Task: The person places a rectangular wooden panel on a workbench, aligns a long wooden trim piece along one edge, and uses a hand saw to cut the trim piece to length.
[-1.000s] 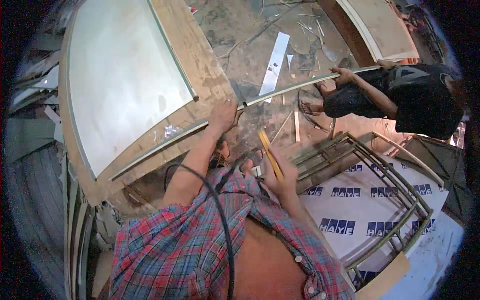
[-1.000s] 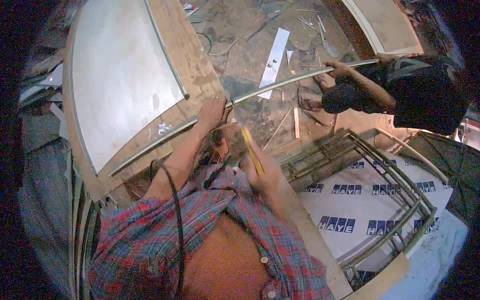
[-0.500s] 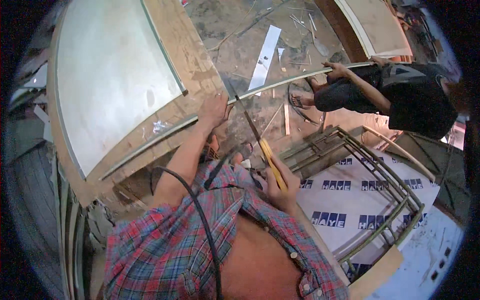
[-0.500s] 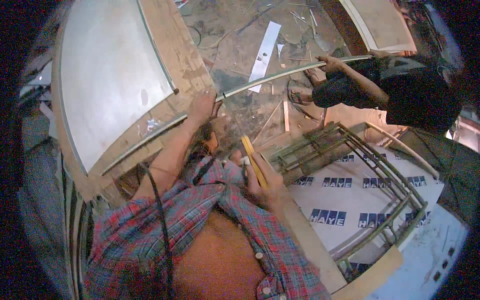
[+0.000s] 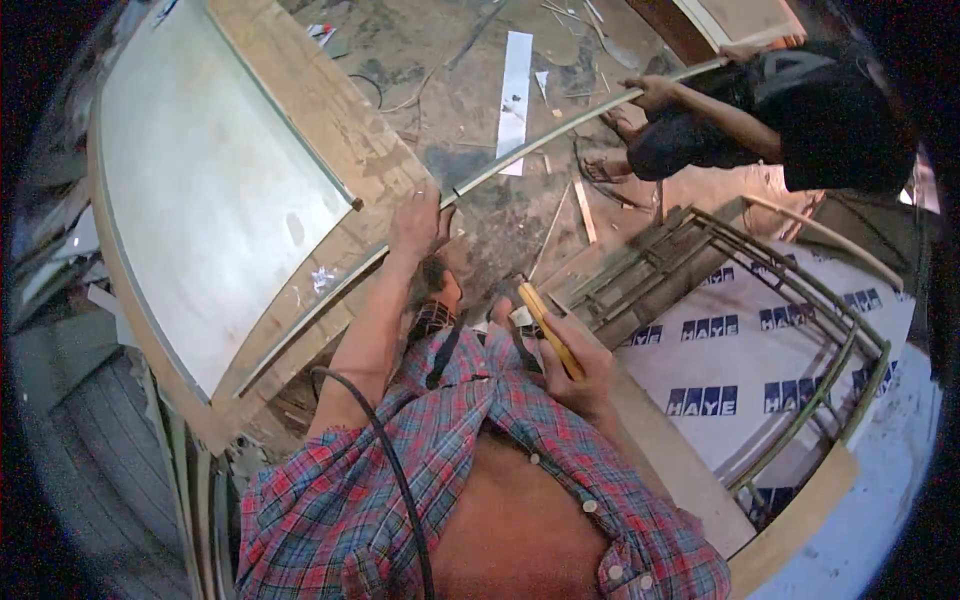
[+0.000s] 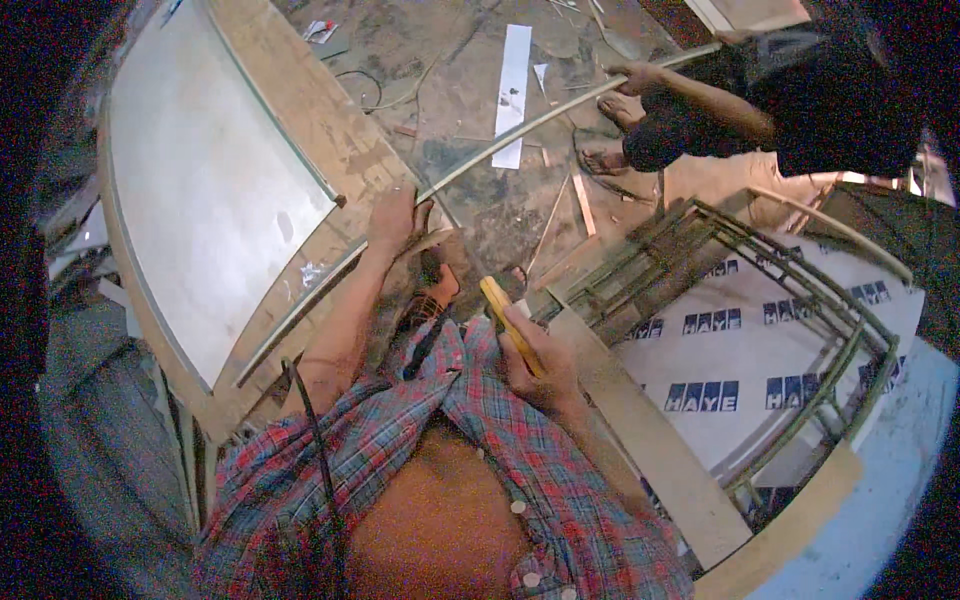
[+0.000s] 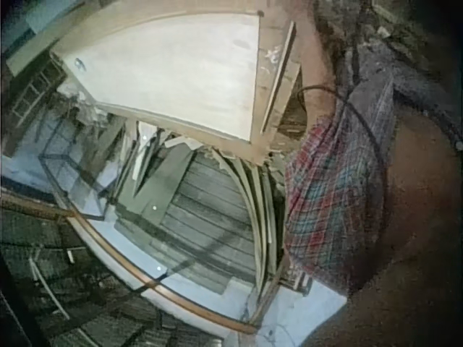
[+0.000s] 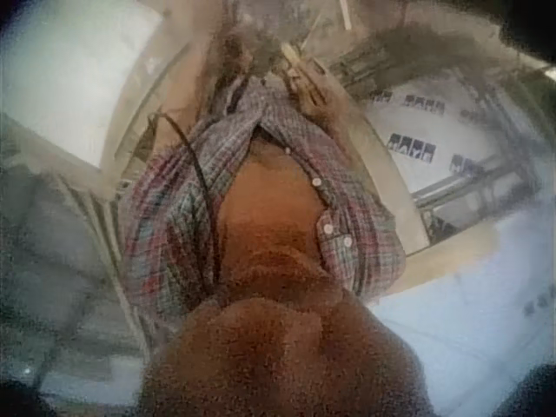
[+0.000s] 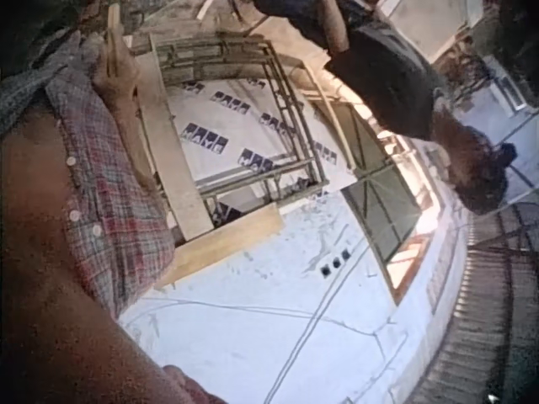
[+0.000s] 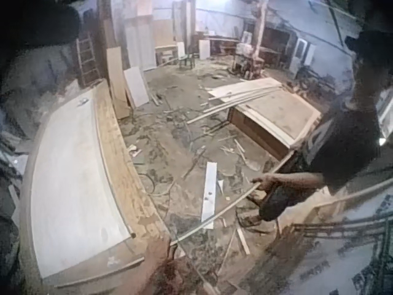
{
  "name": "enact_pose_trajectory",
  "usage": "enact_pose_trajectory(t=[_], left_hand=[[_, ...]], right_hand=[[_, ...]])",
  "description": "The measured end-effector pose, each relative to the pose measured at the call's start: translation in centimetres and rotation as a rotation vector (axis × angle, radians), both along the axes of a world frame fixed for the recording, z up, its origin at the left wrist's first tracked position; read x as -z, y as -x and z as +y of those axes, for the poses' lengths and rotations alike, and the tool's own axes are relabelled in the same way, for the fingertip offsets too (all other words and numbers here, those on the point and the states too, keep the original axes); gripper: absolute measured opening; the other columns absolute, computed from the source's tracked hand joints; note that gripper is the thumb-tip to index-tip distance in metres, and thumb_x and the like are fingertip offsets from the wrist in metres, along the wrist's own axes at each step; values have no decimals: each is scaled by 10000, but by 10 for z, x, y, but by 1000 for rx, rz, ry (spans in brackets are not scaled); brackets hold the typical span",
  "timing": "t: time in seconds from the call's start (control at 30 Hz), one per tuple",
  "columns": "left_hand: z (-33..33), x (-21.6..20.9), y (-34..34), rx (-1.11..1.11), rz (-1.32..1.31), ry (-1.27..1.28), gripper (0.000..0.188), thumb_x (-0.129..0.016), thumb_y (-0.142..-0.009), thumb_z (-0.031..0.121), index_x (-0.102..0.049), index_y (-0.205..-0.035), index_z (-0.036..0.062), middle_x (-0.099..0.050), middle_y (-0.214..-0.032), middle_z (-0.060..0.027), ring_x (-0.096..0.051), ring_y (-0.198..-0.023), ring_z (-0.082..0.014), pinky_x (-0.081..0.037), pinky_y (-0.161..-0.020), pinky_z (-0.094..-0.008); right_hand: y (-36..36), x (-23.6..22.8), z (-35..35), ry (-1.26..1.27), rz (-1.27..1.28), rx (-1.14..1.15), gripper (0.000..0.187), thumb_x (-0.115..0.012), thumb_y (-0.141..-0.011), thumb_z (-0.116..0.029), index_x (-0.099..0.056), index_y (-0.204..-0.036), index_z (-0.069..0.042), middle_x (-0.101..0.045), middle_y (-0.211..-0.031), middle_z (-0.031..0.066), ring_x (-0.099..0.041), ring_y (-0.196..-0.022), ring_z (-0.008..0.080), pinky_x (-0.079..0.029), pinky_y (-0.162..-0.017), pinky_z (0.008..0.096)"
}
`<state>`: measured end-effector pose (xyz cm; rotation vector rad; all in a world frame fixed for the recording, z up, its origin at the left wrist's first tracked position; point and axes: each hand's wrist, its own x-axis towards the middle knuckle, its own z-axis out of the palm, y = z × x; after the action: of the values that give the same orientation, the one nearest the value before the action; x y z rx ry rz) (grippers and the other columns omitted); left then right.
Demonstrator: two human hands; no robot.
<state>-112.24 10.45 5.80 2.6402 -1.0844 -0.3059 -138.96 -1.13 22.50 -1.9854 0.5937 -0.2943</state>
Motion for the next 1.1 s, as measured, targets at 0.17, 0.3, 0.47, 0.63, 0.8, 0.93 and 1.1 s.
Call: enact_pose_trajectory(t=[0.17,0.3,0.47,0.63,0.8,0.93,1.1], left_hand=[[-6,1,-3,83,-94,48,304,-627,-860,296,-512,-934,25,-563,-871,-217,-574,-852,-393,-444,-702,-508],[-7,-2,2,55,-55,140,278,-604,-881,279,-515,-898,17,-556,-821,-253,-558,-782,-442,-428,-685,-545],[13,-2,-3,50,-114,-11,243,-604,-871,233,-514,-894,8,-564,-836,-247,-546,-801,-453,-422,-689,-532],[-6,11,-3,142,-49,114,257,-641,-829,206,-520,-936,5,-560,-847,-239,-533,-849,-442,-413,-736,-521],[-1,11,-6,74,-22,-82,303,-626,-843,260,-534,-974,3,-565,-866,-262,-542,-837,-452,-427,-722,-526],[4,15,-6,98,-95,0,311,-616,-862,294,-550,-963,8,-576,-840,-240,-556,-794,-437,-435,-685,-520],[-1,27,-15,140,-130,108,318,-630,-858,297,-545,-953,6,-579,-833,-237,-562,-786,-436,-431,-672,-526]], right_hand=[[-102,65,-11,-33,-196,3,321,-640,-863,-116,-637,-1169,-21,-692,-933,202,-689,-744,261,-525,-687,284],[-74,55,-3,-67,-63,-31,344,-642,-838,-102,-634,-1174,-31,-672,-995,240,-697,-816,336,-556,-703,336],[9,2,-8,122,-239,-28,386,-639,-821,-43,-624,-1206,-52,-664,-1021,255,-711,-789,292,-568,-740,361],[-102,87,-28,101,-370,9,407,-590,-850,-177,-577,-1251,-112,-667,-1039,195,-671,-753,340,-548,-600,433],[-16,60,-9,93,-219,24,374,-640,-824,-135,-634,-1197,-105,-701,-1029,106,-698,-800,268,-565,-718,393],[53,30,-14,93,-114,-61,347,-647,-823,-104,-653,-1169,-108,-712,-1071,53,-713,-877,194,-573,-801,386],[-65,81,-26,40,-211,-68,286,-642,-837,-116,-669,-1117,-65,-702,-970,149,-703,-813,270,-553,-680,355]])
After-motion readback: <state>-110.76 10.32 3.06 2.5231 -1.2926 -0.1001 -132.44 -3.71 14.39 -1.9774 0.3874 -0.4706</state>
